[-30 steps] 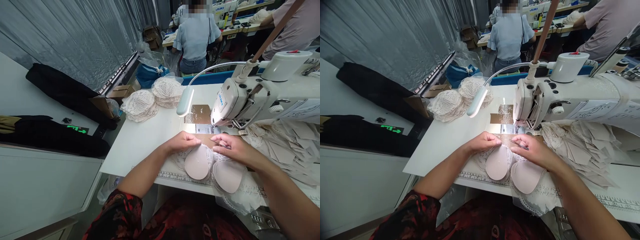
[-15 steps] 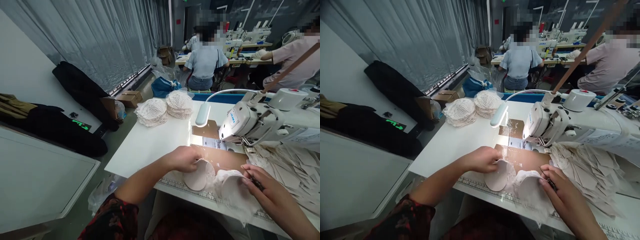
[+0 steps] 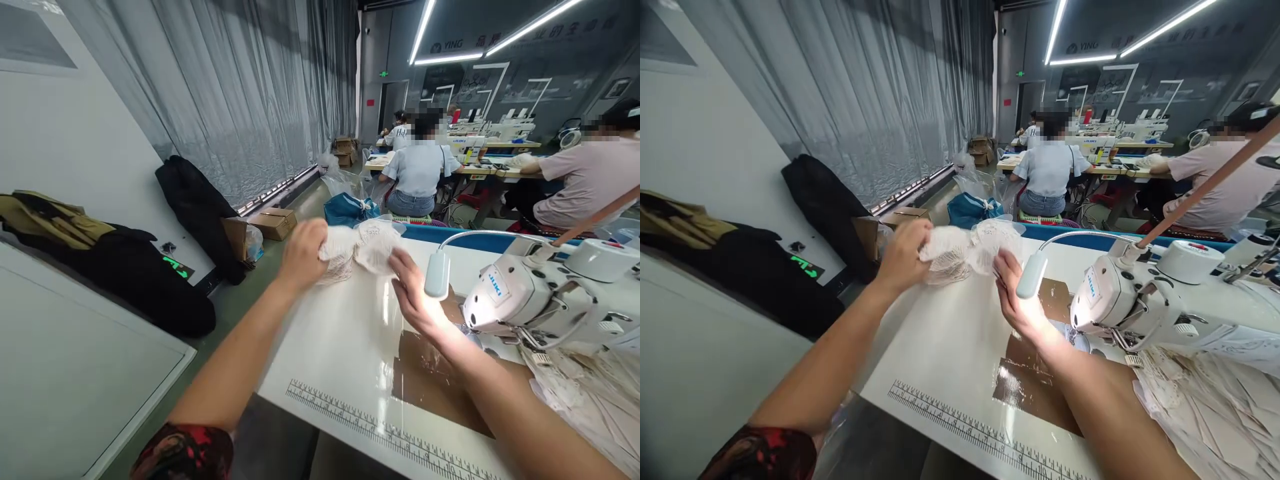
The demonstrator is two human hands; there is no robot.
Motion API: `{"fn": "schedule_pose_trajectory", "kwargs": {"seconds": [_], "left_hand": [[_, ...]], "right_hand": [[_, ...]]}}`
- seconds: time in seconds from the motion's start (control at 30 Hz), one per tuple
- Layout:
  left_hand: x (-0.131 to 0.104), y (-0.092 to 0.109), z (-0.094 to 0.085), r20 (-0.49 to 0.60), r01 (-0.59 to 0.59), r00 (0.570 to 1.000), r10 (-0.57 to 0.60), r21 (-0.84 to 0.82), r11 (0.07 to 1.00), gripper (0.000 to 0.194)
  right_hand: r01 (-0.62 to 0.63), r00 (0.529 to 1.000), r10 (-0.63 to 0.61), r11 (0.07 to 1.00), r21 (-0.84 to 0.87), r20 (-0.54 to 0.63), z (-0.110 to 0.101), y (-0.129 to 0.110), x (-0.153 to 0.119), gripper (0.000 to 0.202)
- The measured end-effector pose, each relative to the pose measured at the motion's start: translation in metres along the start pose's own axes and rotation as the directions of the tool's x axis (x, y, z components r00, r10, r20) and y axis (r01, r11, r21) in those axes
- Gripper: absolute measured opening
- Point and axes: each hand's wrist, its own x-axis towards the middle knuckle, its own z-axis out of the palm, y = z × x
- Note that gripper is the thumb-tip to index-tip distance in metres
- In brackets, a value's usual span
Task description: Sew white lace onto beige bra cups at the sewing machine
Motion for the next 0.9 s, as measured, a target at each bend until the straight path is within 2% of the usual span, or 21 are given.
{"fn": "schedule_pose_trajectory", "kwargs": {"seconds": [0.03,0.07,0.1,0.17,0.23,0.3,0.37,0.47,0.53,0.6,0.67,0.7,0.73,0.77,0.8,0.83,0.87,0.9], "left_hand": [[0.013,-0.009,0.003,-0.069,-0.014,0.998,0.016,0.025,1.0,0.01],[0.023,-0.017,0.008,-0.065,-0.005,0.998,0.008,0.051,0.999,0.013],[0.03,-0.023,0.017,-0.002,0.02,1.0,-0.02,0.08,0.997,0.017],[0.033,-0.034,0.042,0.212,0.047,0.975,-0.071,0.115,0.992,0.025],[0.025,-0.04,0.067,0.322,0.046,0.943,-0.082,0.117,0.992,0.046],[0.014,-0.044,0.085,0.373,0.064,0.922,-0.107,0.127,0.99,0.069],[0.006,-0.047,0.091,0.393,0.08,0.91,-0.129,0.137,0.987,0.081],[0.001,-0.046,0.084,0.367,0.051,0.925,-0.103,0.147,0.988,0.083],[-0.005,-0.036,0.078,0.292,-0.02,0.956,-0.014,0.113,0.993,0.074],[-0.016,-0.012,0.074,0.231,-0.104,0.967,0.104,-0.015,0.994,0.061],[-0.03,0.028,0.07,0.274,-0.181,0.931,0.241,-0.227,0.957,0.047],[-0.038,0.054,0.068,0.315,-0.211,0.89,0.331,-0.36,0.909,0.04],[-0.045,0.083,0.066,0.369,-0.216,0.828,0.421,-0.483,0.849,0.035],[-0.05,0.113,0.065,0.411,-0.203,0.758,0.506,-0.589,0.782,0.034],[-0.053,0.144,0.066,0.448,-0.179,0.67,0.592,-0.676,0.715,0.033],[-0.055,0.175,0.068,0.429,-0.172,0.617,0.66,-0.745,0.645,0.031],[-0.055,0.204,0.072,0.4,-0.177,0.58,0.71,-0.789,0.588,0.031],[-0.053,0.231,0.079,0.349,-0.194,0.586,0.731,-0.816,0.545,0.033]], "right_hand": [[0.005,0.999,-0.005,1.0,-0.009,-0.047,0.006,0.008,0.02,0.054],[0.007,0.996,-0.008,1.0,-0.018,-0.085,0.012,0.016,0.037,0.055],[0.0,0.995,-0.003,1.0,-0.025,-0.098,0.017,0.025,0.05,0.055],[-0.023,0.997,0.02,0.999,-0.032,-0.079,0.027,0.042,0.063,0.054],[-0.056,0.998,0.055,0.998,-0.038,-0.03,0.032,0.054,0.057,0.051],[-0.077,0.997,0.078,0.996,-0.044,0.025,0.03,0.057,0.033,0.049],[-0.069,0.993,0.073,0.997,-0.042,0.092,0.017,0.049,-0.003,0.049],[-0.024,0.972,0.026,1.0,-0.012,0.233,-0.016,0.02,-0.067,0.046],[-0.02,0.95,0.019,1.0,0.001,0.311,-0.041,0.002,-0.11,0.045],[-0.03,0.937,0.03,1.0,-0.006,0.348,-0.061,-0.009,-0.151,0.054],[-0.045,0.946,0.062,0.997,-0.061,0.318,-0.076,-0.01,-0.191,0.064],[-0.061,0.956,0.087,0.993,-0.099,0.281,-0.082,-0.008,-0.209,0.065],[-0.081,0.964,0.112,0.988,-0.134,0.24,-0.087,-0.005,-0.226,0.065],[-0.105,0.97,0.137,0.981,-0.162,0.201,-0.092,-0.002,-0.242,0.063],[-0.133,0.972,0.164,0.975,-0.179,0.17,-0.097,0.001,-0.254,0.06],[-0.157,0.971,0.186,0.969,-0.189,0.151,-0.102,0.003,-0.264,0.057],[-0.177,0.969,0.206,0.965,-0.194,0.139,-0.106,0.005,-0.272,0.055],[-0.196,0.966,0.223,0.961,-0.194,0.13,-0.111,0.006,-0.277,0.053]]}}
